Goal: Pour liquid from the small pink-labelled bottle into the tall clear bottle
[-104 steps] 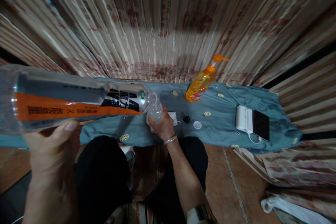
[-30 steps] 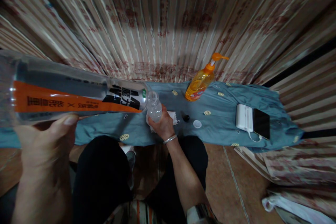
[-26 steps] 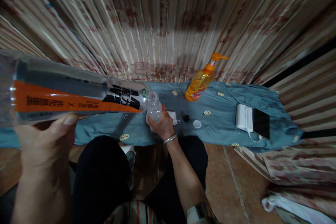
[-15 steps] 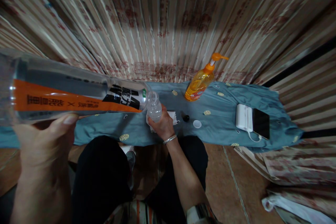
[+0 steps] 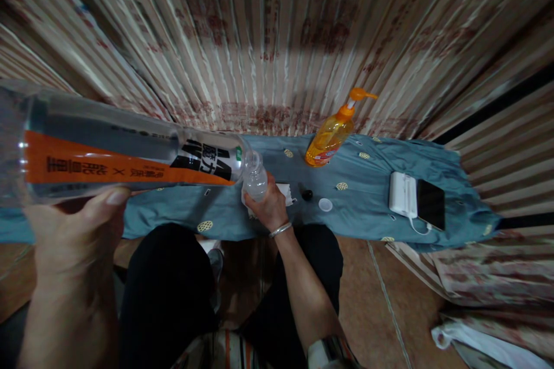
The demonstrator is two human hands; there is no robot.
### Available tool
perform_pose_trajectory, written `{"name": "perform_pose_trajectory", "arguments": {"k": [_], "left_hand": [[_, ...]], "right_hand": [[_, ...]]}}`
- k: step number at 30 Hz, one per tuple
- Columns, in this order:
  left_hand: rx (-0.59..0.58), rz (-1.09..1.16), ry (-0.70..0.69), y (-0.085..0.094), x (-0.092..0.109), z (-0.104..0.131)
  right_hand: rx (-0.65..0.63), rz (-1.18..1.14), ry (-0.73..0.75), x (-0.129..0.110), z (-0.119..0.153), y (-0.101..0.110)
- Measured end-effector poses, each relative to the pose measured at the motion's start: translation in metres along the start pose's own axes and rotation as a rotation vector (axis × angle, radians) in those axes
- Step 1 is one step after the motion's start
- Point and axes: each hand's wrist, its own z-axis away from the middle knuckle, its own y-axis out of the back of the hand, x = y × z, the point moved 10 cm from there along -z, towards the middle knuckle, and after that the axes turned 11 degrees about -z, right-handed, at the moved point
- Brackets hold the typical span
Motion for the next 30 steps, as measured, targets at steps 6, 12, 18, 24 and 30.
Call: {"name": "perform_pose_trajectory", "arguments": {"k": [6,12,18,24,30], "left_hand": [[0.073,0.039,0.072,0.004,-0.005,0.002],[0.153,0.093,0.2,0.007,-0.018,0.012],[0.143,0.104,0.261,0.005,-0.021,0.02],[0.162,0.114,0.262,0.006,-0.022,0.021],[0.101,0.082,0.267,-0.004,-0.015,0.022]], "right_hand": [[-0.008,-0.017,-0.017,0.001,0.0,0.0],[0.021,-0.052,-0.006,0.0,0.0,0.001],[0.016,-0.063,-0.025,0.001,0.0,0.001],[0.021,-0.056,-0.009,0.002,0.0,0.001],[0.008,-0.01,-0.033,0.003,-0.001,0.001]]}}
